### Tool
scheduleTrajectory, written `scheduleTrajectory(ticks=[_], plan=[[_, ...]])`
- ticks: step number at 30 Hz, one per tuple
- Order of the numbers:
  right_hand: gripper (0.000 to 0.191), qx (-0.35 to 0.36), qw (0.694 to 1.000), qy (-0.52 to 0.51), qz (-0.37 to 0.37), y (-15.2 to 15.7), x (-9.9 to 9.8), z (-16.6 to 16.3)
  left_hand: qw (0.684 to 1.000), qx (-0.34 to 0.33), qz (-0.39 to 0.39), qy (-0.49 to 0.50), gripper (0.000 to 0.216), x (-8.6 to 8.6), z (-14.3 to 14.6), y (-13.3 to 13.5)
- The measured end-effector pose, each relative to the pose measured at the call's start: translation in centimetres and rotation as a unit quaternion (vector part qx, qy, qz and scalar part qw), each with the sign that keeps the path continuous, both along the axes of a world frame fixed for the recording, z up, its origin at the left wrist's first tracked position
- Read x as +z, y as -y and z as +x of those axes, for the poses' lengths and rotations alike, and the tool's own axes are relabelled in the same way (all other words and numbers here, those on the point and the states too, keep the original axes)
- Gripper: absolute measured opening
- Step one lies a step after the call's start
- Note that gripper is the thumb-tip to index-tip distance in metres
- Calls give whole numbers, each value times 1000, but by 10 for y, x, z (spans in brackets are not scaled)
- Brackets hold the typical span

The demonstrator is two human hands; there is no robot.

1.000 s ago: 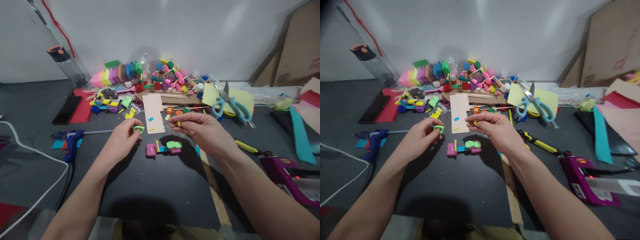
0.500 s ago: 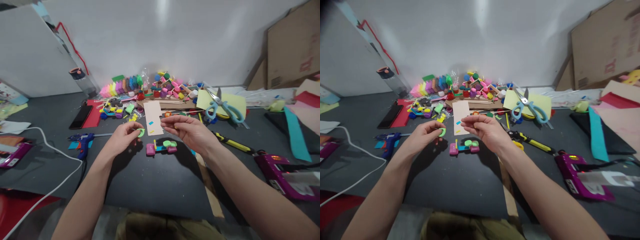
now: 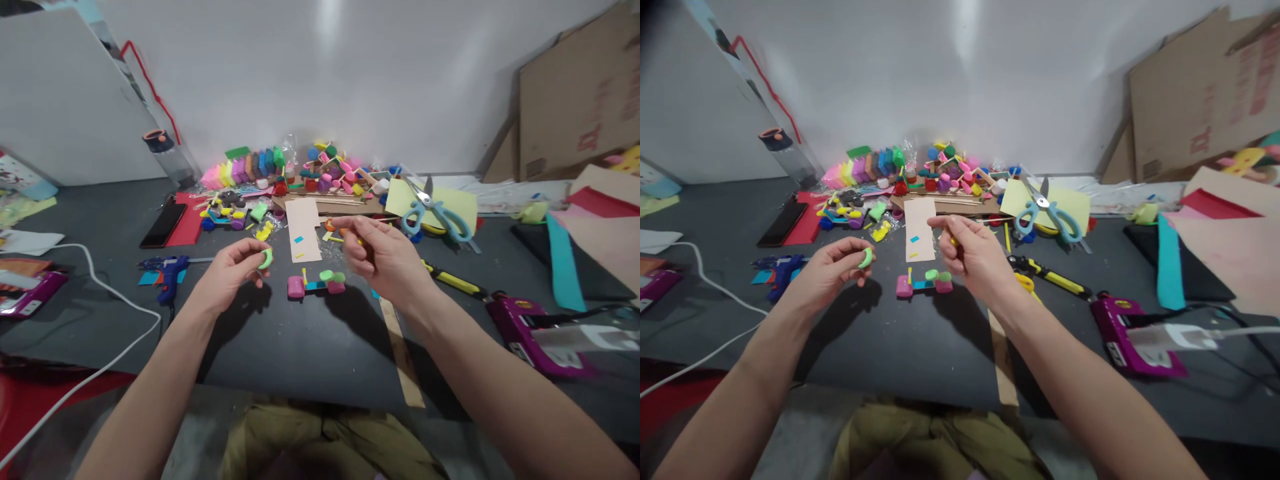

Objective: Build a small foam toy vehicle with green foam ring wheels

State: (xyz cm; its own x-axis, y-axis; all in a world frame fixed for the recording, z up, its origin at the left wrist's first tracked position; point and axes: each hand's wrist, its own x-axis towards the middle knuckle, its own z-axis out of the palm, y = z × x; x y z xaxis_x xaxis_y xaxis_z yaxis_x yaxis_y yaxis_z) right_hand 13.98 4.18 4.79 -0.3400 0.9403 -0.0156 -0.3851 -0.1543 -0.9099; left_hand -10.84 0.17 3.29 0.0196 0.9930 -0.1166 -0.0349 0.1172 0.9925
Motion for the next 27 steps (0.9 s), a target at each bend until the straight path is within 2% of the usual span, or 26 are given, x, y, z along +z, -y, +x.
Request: scheduleTrajectory(ticks=[4,7,12,17,22,27], plan=[[25,20,999,44,2,14,2,9,999,12,-11,33,23,-5,-3,5],[24,26,996,90,8,28,-6,20,998,17,-20,50,22,-9,-2,6],[28,7,960,234,154,56,-34,34,997,9,-36,68,22,-13,5,8],[33,-17,931,288,225,79,-60,34,995,-6,-50,83,21,-16,9,10],[41,-23,911,307,274,81,-69,27,994,0,-48,96,18,-18,9,12],[37,-21,863,357,357,79,-71,27,994,13,-47,102,17,-21,7,16]])
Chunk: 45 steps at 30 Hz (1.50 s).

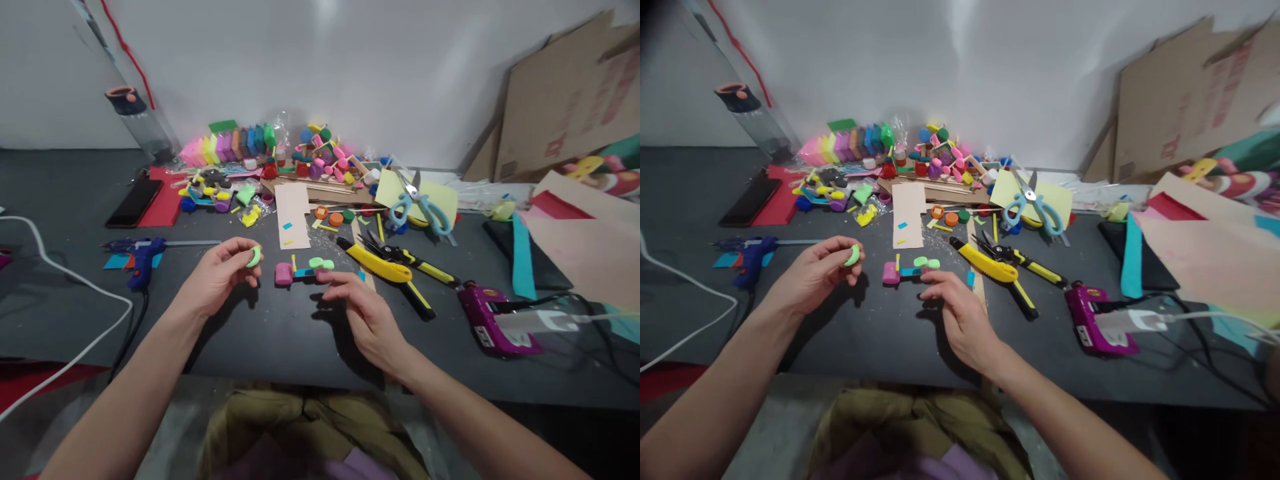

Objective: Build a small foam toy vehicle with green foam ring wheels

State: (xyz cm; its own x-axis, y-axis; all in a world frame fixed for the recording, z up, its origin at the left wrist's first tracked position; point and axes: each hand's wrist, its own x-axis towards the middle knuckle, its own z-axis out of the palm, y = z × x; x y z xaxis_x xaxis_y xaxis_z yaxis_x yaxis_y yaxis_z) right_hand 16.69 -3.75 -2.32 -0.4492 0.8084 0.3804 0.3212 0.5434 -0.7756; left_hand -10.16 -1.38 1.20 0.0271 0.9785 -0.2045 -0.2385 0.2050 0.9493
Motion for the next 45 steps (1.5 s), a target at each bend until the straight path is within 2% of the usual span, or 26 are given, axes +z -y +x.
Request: scheduleTrajectory(ticks=[4,7,13,20,26,32,39,45], plan=[[24,50,994,82,54,0,-3,-1,1000,10,-2,6,18,-4,0,0],[16,40,988,122,86,-2,-5,0,1000,10,-6,10,18,-6,2,-1],[22,-5,977,181,114,-3,-5,6,1000,13,-8,9,19,-4,5,0],[19,-20,951,274,144,-2,-12,4,1000,15,-1,8,19,-1,6,-1],[27,-13,937,299,181,1,-10,7,1000,4,13,16,19,4,13,-1],[22,-16,941,296,164,-3,-5,12,999,-41,28,10,20,14,25,5],[23,41,941,310,128,-5,7,8,992,-111,46,-24,16,16,34,12],[21,14,941,310,133,-5,6,7,992,-120,43,-10,15,22,43,14]])
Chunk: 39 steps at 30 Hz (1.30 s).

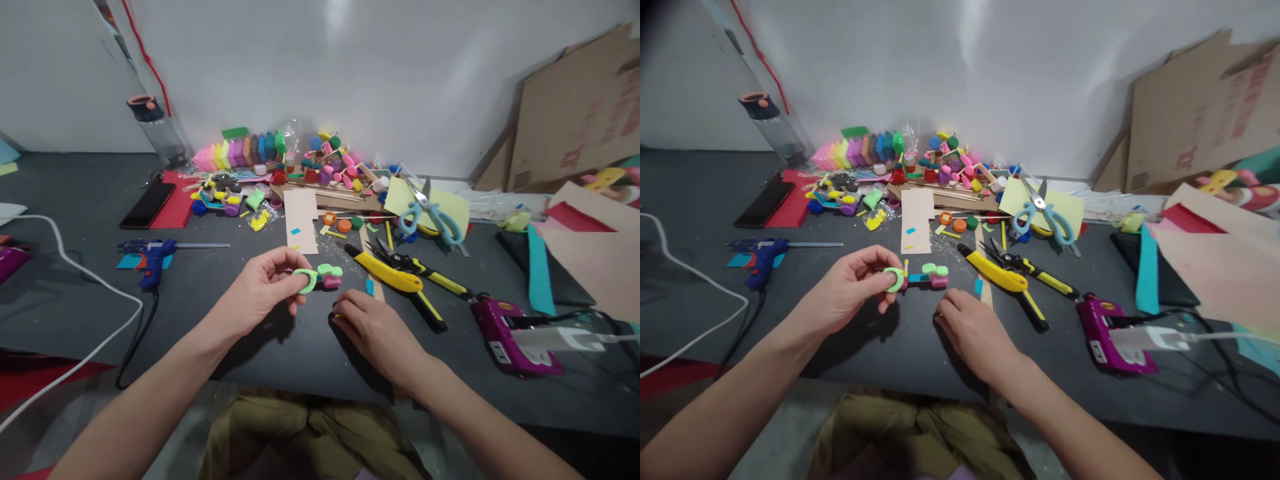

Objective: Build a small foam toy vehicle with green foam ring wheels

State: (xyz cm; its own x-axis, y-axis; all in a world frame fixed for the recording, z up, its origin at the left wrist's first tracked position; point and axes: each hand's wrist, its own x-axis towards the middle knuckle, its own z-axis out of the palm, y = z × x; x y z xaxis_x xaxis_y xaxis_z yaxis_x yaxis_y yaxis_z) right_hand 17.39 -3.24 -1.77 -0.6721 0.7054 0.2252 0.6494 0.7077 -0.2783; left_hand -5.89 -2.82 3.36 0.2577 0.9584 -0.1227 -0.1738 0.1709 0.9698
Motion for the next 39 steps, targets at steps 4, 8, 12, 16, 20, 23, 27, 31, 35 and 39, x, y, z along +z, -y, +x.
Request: scheduleTrajectory(ticks=[4,8,12,16,20,23,27,31,35,39], plan=[[26,6,1000,-18,-3,-3,5,2,1000,-7,2,10,12,2,4,1],[17,13,998,-61,-19,-4,16,3,1000,-15,-1,0,11,2,5,1],[10,2,993,-117,-25,-4,35,3,1000,-27,-6,-11,14,3,7,2],[36,21,980,-197,-19,-4,52,-8,999,-38,-12,-30,16,7,13,5],[30,60,975,-214,27,-5,59,-19,999,-38,-30,-18,16,12,18,10],[19,63,974,-215,46,-5,58,-22,998,-41,-39,0,17,12,18,13],[14,53,972,-228,30,-3,59,-23,997,-59,-41,38,24,11,16,13],[12,49,970,-236,17,-2,59,-22,997,-61,-42,27,28,11,17,11],[16,48,971,-234,5,-1,59,-21,997,-59,-35,28,32,11,18,12],[13,58,970,-235,21,-3,58,-19,996,-79,-36,36,27,10,18,15]])
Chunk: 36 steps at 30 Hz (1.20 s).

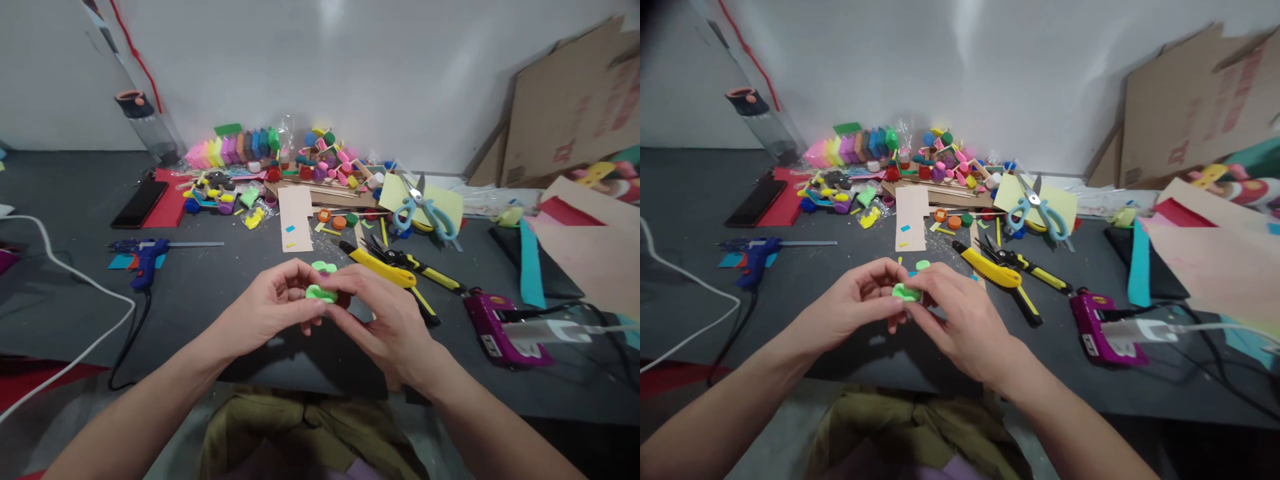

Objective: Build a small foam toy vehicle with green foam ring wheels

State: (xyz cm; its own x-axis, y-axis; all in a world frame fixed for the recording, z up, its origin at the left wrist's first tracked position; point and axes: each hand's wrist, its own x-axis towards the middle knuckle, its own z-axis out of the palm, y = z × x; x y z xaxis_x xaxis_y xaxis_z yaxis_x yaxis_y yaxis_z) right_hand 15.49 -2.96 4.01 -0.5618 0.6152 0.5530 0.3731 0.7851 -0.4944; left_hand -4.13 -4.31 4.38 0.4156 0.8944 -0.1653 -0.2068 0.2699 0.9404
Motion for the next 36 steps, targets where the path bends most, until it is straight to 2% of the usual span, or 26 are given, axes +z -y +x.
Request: scheduleTrajectory(ticks=[6,12,14,16,18,20,22,24,27,30,32,36], plan=[[9,-4,1000,-31,3,0,-1,-2,1000,0,12,-3,20,-2,0,1],[14,4,989,-114,-92,6,0,-7,1000,9,17,16,15,-6,3,3],[16,-8,973,-172,-153,9,1,-4,998,47,30,5,15,-10,-1,1],[15,-46,944,-255,-204,12,4,3,991,126,43,-7,15,-14,-11,-4],[13,-94,914,-329,-218,12,8,10,973,225,42,5,12,-17,-22,-9],[11,-117,904,-349,-217,10,11,14,963,266,31,27,15,-19,-32,-12],[9,-120,908,-324,-239,6,12,13,968,247,22,43,18,-18,-35,-11],[9,-110,904,-291,-294,1,12,8,976,209,2,57,22,-17,-33,-8],[9,-87,875,-276,-388,-5,9,0,978,190,-36,74,38,-15,-28,-4],[17,-83,858,-289,-417,-9,6,-1,977,196,-52,71,45,-16,-29,-3],[19,-97,862,-289,-405,-11,3,3,977,197,-53,62,43,-17,-32,-3],[12,-136,930,-157,-305,-13,-7,15,977,203,-44,43,35,-22,-37,-5]])
